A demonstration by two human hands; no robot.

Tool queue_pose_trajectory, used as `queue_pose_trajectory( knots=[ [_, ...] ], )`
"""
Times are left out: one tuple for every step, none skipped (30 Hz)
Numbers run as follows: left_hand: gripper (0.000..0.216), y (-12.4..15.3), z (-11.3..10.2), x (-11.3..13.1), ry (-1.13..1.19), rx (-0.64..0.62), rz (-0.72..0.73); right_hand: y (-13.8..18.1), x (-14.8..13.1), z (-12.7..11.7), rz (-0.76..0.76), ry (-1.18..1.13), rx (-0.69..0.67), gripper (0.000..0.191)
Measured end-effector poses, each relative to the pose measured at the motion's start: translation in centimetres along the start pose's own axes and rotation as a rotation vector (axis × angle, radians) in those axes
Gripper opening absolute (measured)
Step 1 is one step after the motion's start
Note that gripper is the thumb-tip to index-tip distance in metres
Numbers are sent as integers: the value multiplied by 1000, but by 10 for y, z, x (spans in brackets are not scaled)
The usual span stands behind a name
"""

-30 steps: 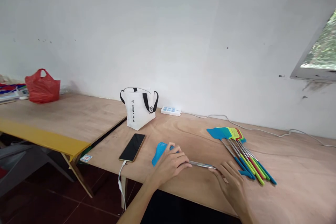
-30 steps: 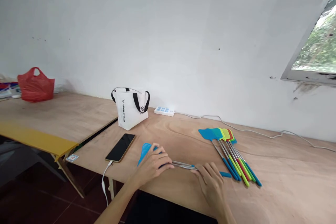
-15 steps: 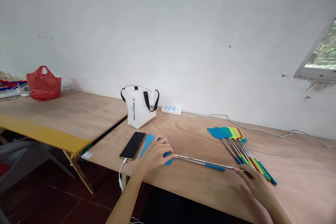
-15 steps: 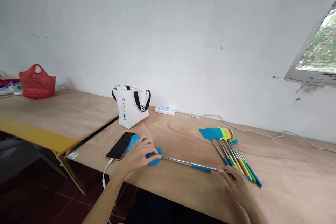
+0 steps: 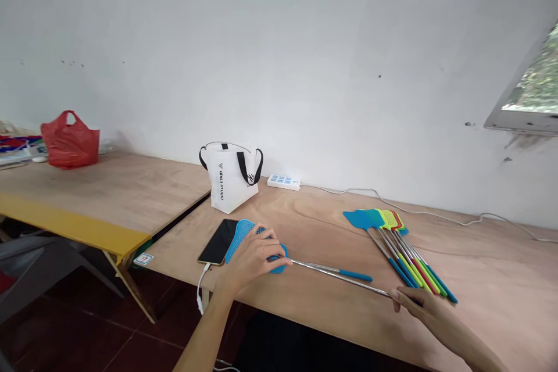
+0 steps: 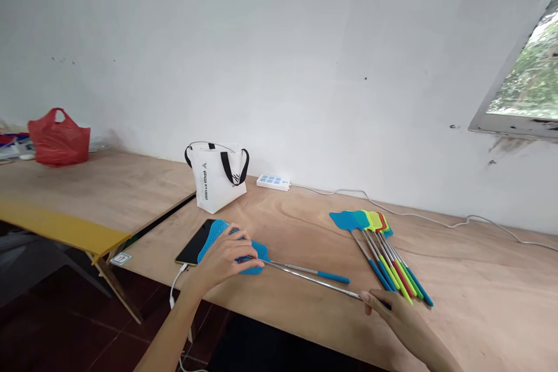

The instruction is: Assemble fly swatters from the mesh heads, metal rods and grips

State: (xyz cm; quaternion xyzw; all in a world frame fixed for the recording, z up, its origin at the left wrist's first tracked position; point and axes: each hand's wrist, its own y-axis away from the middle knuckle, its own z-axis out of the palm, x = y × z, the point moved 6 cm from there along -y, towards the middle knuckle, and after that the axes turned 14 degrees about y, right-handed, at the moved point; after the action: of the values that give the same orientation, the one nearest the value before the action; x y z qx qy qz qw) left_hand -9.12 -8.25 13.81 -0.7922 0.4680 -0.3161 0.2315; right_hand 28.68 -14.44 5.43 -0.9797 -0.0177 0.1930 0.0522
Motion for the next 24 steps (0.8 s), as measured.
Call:
queue_pose_trajectory(
  knots=[
    [43,0,-1,0,-6,4,2,-1,0,-3,0,-9,25,63],
    [43,-1,-2,0,-12,9,3,-3,0,-6,6,-24,56,61],
    [43,-1,-2,0,-17,14,6,-4,0,-9,15,-45,91,59],
    [43,-2,-1,1,-20,20,10,-6,-2,-10,22,-69,121,56],
    [43,-4,0,3,-18,28,18,-8,-6,-11,28,-90,152,54],
    [42,-5,4,5,-12,33,30,-10,-13,-10,31,-106,186,53],
    [41,-7,9,9,-7,38,43,-12,-22,-7,24,-116,217,53],
    [40,-9,15,13,-2,42,55,-13,-33,-4,13,-118,264,54],
    [39,-11,23,18,-1,45,68,-14,-47,1,-10,-116,304,54],
    [37,-13,31,23,-4,49,80,-14,-62,7,-44,-117,331,54],
    [36,-14,38,28,-7,50,93,-14,-77,15,-82,-116,336,53],
    [35,-15,45,33,-11,52,106,-13,-91,21,-106,-108,354,53],
    [34,-15,51,36,-11,48,117,-12,-104,27,-121,-94,367,54],
    [33,-15,55,38,-8,41,122,-11,-114,32,-129,-78,371,55],
    [33,-15,57,39,-1,33,122,-9,-122,36,-131,-60,375,57],
    [32,-14,58,39,7,25,117,-8,-127,39,-126,-44,377,58],
    [32,-14,59,38,14,17,109,-6,-129,41,-115,-29,379,58],
    [31,-13,59,36,18,7,102,-5,-129,42,-99,-16,381,59],
    [31,-12,59,35,17,-4,99,-5,-128,43,-81,-5,382,59],
    [32,-12,60,34,13,-19,100,-5,-125,45,-64,6,376,60],
    [32,-11,61,33,6,-37,106,-5,-122,47,-51,16,361,63],
    [33,-11,62,33,-1,-56,120,-5,-120,49,-43,26,342,65],
    [33,-11,64,33,-7,-73,140,-6,-117,51,-42,33,321,68],
    [34,-10,66,33,-11,-86,158,-6,-116,53,-46,37,301,69]
  ],
)
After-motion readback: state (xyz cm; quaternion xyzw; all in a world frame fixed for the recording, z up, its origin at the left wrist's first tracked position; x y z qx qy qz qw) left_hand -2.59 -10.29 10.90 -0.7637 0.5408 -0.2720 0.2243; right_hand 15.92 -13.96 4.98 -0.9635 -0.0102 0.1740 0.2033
